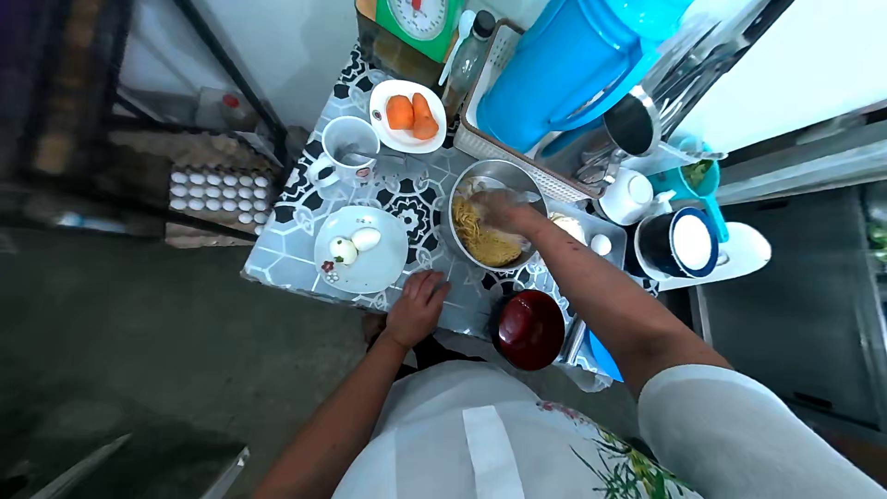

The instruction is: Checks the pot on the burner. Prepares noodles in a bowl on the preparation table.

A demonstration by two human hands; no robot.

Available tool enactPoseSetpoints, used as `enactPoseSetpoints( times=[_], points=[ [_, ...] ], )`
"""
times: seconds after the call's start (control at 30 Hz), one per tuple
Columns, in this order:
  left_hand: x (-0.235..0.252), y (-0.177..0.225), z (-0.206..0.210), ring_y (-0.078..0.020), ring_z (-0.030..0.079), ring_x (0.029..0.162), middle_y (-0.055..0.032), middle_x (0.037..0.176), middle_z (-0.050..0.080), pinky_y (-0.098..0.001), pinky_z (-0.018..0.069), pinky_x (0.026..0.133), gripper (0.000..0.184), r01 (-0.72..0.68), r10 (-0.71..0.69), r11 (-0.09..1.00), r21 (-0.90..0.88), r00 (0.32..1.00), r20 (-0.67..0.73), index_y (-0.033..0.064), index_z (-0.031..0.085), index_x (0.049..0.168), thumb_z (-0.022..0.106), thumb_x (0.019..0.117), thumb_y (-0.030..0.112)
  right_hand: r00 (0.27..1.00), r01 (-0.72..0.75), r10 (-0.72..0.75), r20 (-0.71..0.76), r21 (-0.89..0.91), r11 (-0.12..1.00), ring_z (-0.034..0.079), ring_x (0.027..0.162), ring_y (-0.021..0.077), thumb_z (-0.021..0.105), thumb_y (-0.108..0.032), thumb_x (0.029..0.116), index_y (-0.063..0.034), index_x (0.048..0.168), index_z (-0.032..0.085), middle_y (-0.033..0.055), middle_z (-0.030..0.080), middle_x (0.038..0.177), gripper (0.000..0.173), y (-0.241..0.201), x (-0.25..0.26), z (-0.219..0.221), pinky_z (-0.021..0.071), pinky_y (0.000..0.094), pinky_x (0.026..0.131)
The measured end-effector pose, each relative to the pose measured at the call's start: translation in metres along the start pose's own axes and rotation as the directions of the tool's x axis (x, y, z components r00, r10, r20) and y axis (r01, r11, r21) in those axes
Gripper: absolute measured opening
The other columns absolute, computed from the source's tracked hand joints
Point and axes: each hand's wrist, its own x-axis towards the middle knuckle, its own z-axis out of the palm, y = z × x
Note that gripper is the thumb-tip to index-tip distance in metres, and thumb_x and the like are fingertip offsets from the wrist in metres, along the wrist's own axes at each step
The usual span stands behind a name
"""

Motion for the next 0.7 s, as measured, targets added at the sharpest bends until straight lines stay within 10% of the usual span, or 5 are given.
enactPoseSetpoints(
  times=[0.23, 0.4, 0.53, 0.7],
  points=[
    [0.001, -0.002, -0.001, -0.0415, 0.064, 0.119, -0.0204, 0.127, 0.067, -0.0541, 0.0498, 0.105, 0.028, -0.021, 0.021, 1.000, -0.001, 1.000, 0.003, 0.0066, 0.068, 0.122, 0.060, 0.0944, 0.006, 0.964, -0.222, 0.229, -0.132, 0.065, 0.973, 0.062, 0.116, 0.0501, 0.068, -0.028, 0.0974, 0.0019, 0.129, 0.064, 0.0310, 0.066, 0.122, 0.043, 0.027, -0.002, -0.005, 0.0475, 0.0710, 0.097],
    [-0.001, -0.002, 0.003, -0.0408, 0.064, 0.120, -0.0192, 0.127, 0.068, -0.0541, 0.0493, 0.105, 0.028, -0.018, 0.018, 1.000, 0.002, 1.000, -0.011, 0.0083, 0.068, 0.123, 0.059, 0.0960, 0.008, 1.000, 0.005, -0.005, -0.026, 0.034, 0.999, 0.040, 0.144, 0.0465, 0.078, -0.029, 0.0914, -0.0209, 0.157, 0.044, 0.0236, 0.043, 0.157, 0.075, 0.011, -0.019, -0.017, 0.0345, 0.0695, 0.113],
    [0.001, -0.001, 0.001, -0.0411, 0.064, 0.119, -0.0193, 0.127, 0.068, -0.0542, 0.0496, 0.105, 0.028, -0.017, 0.017, 1.000, 0.005, 1.000, 0.007, 0.0078, 0.069, 0.121, 0.059, 0.0958, 0.007, 0.996, 0.055, -0.055, -0.070, 0.005, 0.998, 0.037, 0.146, 0.0478, 0.071, -0.025, 0.0967, -0.0175, 0.151, 0.052, 0.0257, 0.041, 0.158, 0.058, 0.004, 0.000, 0.020, 0.0327, 0.0678, 0.115],
    [0.001, -0.002, 0.002, -0.0404, 0.064, 0.119, -0.0193, 0.126, 0.068, -0.0541, 0.0499, 0.105, 0.025, -0.020, 0.020, 1.000, -0.012, 1.000, -0.016, 0.0072, 0.070, 0.119, 0.057, 0.0976, 0.007, 0.971, -0.106, 0.140, -0.193, 0.177, 0.978, 0.054, 0.132, 0.0446, 0.063, -0.017, 0.1007, -0.0029, 0.138, 0.062, 0.0258, 0.060, 0.139, 0.040, 0.014, 0.014, 0.009, 0.0407, 0.0638, 0.111]
  ],
)
